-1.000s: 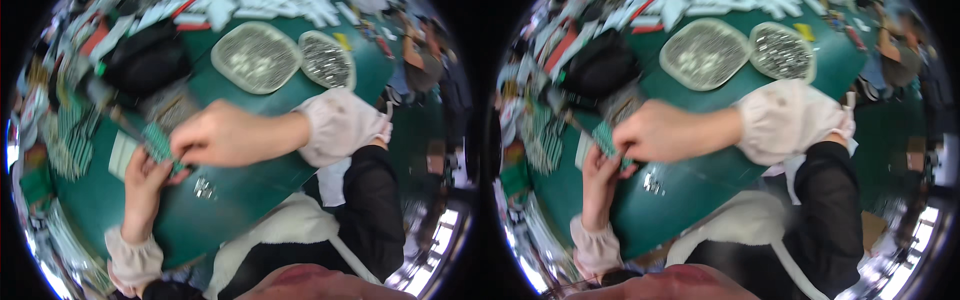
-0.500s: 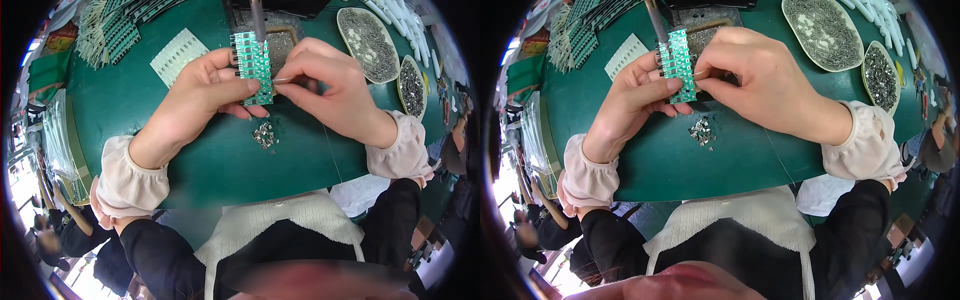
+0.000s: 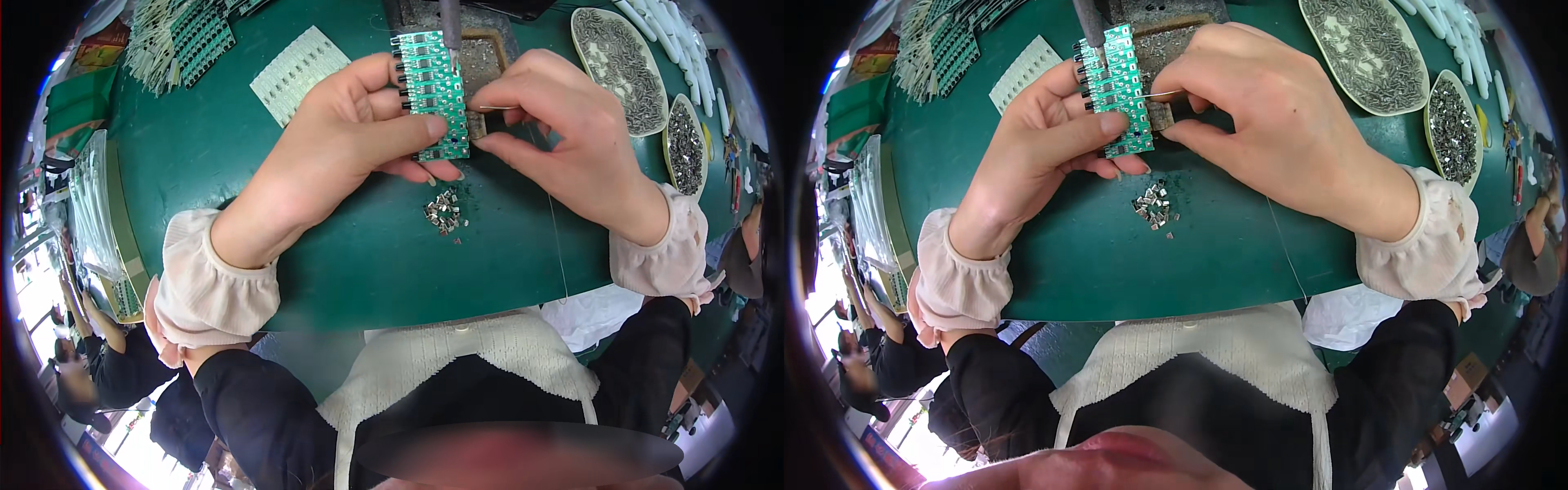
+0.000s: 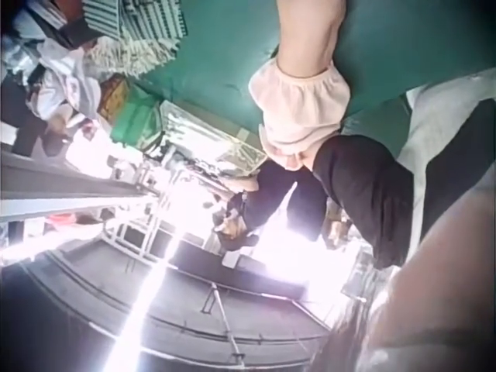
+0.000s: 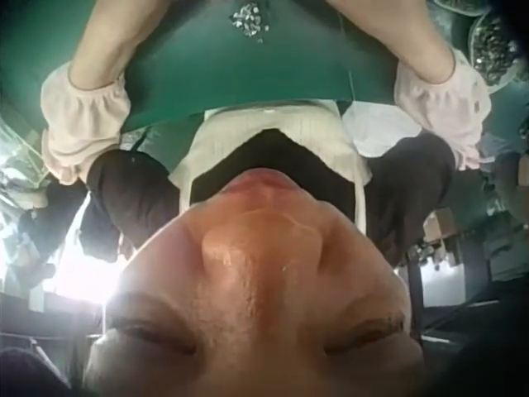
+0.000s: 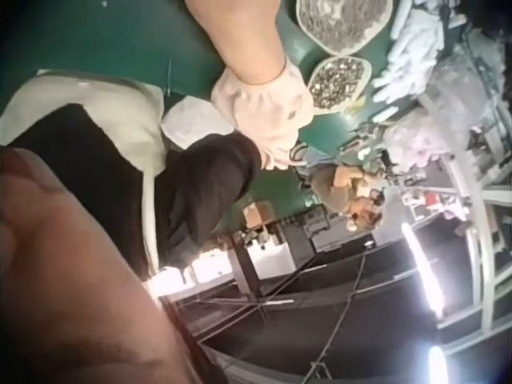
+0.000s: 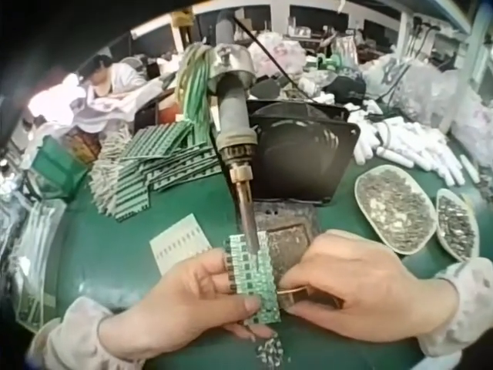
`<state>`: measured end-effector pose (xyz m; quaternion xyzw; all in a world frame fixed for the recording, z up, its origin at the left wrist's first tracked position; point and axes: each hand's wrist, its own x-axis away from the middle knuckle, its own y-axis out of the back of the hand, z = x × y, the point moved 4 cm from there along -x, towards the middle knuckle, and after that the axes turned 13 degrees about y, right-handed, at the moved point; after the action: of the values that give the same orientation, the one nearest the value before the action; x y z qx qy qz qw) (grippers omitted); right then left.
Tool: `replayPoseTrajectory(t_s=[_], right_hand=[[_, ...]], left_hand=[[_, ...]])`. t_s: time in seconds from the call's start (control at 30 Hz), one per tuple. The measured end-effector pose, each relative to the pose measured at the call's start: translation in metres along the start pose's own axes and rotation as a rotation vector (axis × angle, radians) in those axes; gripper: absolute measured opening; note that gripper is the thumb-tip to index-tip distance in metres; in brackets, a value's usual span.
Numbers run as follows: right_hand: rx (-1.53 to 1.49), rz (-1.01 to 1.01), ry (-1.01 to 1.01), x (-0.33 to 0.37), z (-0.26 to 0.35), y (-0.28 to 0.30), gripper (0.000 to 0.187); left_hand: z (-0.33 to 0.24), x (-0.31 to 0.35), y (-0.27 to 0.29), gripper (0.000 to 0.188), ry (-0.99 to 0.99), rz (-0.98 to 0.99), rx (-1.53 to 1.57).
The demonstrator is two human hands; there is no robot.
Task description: The recorder is assembling small electronic components into pins on green circuit boards at a workstation.
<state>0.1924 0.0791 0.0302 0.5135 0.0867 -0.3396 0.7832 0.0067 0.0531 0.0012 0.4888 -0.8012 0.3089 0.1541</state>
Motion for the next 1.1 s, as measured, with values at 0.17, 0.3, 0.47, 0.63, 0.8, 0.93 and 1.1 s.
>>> replayPoseTrajectory(t_s=[0.17,0.3,0.47,0.63,0.8,0.93,1.1], right_hand=[[-0.010,-0.022,0.022,0.001,-0.001,0.001,0.033],[-0.231,0.029,-0.127,-0.003,-0.004,0.002,0.025],[-0.565,0.032,-0.486,0.000,-0.017,0.015,0.011],[-0.305,-0.069,-0.328,-0.009,0.001,0.009,0.012],[-0.120,-0.075,-0.212,-0.015,0.006,0.019,0.011],[-0.187,-0.134,-0.199,-0.016,0.008,0.017,0.011],[-0.209,-0.142,-0.189,-0.016,0.008,0.014,0.011]], left_hand=[[0.000,0.000,-0.002,0.045,-0.026,-0.064,-0.063],[0.000,0.001,-0.002,0.043,-0.074,-0.087,-0.063],[-0.009,0.001,0.000,0.041,-0.149,-0.142,-0.067],[-0.016,0.002,0.003,0.036,-0.250,-0.185,-0.088],[-0.042,-0.002,-0.015,0.050,-0.560,0.239,-0.054],[-0.036,0.012,-0.010,0.050,-0.098,-0.229,0.005],[-0.037,0.014,-0.009,0.050,-0.110,-0.244,0.019]])
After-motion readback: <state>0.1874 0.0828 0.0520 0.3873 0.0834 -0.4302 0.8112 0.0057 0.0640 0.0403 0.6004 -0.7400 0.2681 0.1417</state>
